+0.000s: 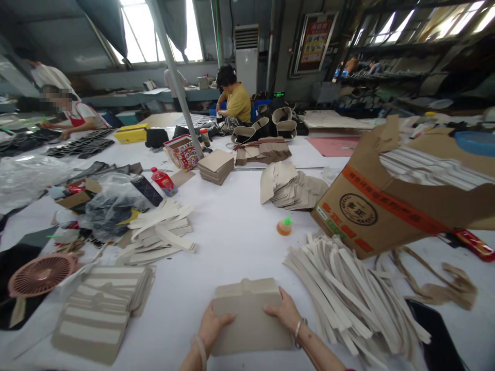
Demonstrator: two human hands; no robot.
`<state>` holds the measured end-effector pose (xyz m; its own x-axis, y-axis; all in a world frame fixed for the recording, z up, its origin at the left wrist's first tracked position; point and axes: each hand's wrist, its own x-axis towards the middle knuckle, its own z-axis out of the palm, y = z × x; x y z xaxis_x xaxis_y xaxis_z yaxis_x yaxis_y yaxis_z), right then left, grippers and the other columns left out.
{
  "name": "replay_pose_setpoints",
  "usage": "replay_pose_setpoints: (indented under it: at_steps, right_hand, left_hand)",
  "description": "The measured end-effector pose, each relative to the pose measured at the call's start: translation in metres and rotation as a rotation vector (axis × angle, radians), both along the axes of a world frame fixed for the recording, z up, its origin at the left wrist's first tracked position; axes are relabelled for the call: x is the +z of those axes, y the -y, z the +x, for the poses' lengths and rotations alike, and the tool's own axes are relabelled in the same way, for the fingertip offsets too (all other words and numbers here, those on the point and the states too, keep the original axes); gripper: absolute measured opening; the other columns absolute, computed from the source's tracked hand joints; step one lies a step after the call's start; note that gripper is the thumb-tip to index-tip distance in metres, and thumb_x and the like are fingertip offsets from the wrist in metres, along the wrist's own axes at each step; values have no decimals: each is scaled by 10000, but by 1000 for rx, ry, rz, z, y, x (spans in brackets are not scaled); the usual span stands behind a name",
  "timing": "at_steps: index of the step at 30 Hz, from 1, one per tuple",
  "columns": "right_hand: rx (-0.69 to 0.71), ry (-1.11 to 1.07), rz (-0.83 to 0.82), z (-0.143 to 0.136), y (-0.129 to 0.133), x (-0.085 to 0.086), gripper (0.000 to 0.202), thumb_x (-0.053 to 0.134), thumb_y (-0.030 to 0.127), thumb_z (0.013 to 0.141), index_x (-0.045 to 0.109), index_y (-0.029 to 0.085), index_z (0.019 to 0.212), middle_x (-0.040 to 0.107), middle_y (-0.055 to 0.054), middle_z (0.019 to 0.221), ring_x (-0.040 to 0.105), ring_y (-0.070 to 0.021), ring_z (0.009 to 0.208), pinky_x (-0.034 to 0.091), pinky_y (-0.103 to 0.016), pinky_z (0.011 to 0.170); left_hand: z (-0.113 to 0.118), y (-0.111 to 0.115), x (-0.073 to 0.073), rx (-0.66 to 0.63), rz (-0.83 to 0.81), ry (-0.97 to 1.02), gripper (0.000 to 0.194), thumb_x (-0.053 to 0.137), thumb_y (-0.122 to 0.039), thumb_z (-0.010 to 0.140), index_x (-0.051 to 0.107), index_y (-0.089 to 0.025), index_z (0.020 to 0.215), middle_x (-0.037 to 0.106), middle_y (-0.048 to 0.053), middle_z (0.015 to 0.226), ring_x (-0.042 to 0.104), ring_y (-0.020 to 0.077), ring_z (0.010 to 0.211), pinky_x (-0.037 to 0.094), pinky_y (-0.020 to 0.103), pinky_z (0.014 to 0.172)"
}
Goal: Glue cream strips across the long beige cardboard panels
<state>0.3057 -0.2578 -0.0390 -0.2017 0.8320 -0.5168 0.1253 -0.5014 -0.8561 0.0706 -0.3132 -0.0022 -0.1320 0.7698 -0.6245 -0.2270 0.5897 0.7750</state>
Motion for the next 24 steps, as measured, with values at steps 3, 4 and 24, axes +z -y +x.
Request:
replay_pose_setpoints:
  at_steps: [3,4,24]
  right_hand:
    - [-44,-97,35,0,3,15,549,726,239,490,542,180,1003,692,-47,863,634,-251,788,500,-342,704]
    - [-55,-126,59,-2,3,19,567,726,232,494,533,178,1024,690,-47,876,632,-247,796,497,-342,717]
    - [-153,7,103,-45,20,15,520,646,149,470,513,188,971,670,-33,903,612,-246,826,484,-333,733]
  left_hand:
    - [-2,1,12,14,29,-39,654,784,-348,428,563,-162,1014,687,64,858,632,244,795,506,344,732]
    - [-4,1,15,21,54,-46,694,787,-353,426,548,-159,1048,687,67,870,630,246,809,503,340,739]
    - [-50,11,-32,-9,109,-153,596,706,-371,581,462,-140,1074,634,115,1028,601,243,948,452,334,866]
